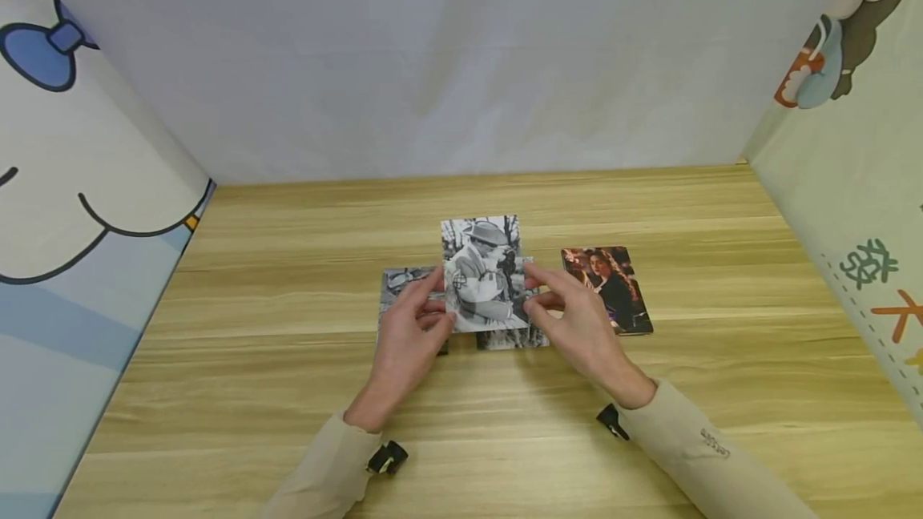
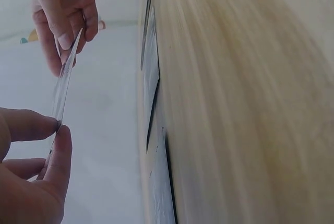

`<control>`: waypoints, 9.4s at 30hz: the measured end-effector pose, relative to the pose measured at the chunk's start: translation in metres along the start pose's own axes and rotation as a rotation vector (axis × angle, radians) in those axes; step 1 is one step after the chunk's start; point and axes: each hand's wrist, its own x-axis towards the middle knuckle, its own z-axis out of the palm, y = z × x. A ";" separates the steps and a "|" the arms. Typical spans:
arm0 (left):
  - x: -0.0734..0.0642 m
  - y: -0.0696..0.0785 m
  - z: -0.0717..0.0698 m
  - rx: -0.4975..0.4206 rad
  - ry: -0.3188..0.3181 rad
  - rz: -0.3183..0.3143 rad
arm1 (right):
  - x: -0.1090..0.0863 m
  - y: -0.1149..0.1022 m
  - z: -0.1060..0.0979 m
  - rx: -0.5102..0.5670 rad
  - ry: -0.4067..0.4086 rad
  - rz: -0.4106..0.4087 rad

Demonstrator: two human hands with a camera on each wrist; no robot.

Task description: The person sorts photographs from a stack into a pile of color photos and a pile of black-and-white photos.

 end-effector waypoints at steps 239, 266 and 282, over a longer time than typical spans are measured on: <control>0.017 0.006 0.028 0.618 -0.446 -0.087 | 0.005 0.019 -0.012 -0.437 -0.308 0.120; 0.014 0.004 0.026 0.487 -0.315 -0.035 | -0.001 0.016 -0.014 -0.306 -0.250 0.171; 0.009 0.002 0.021 0.303 -0.210 -0.047 | -0.006 0.011 -0.017 -0.200 -0.185 0.158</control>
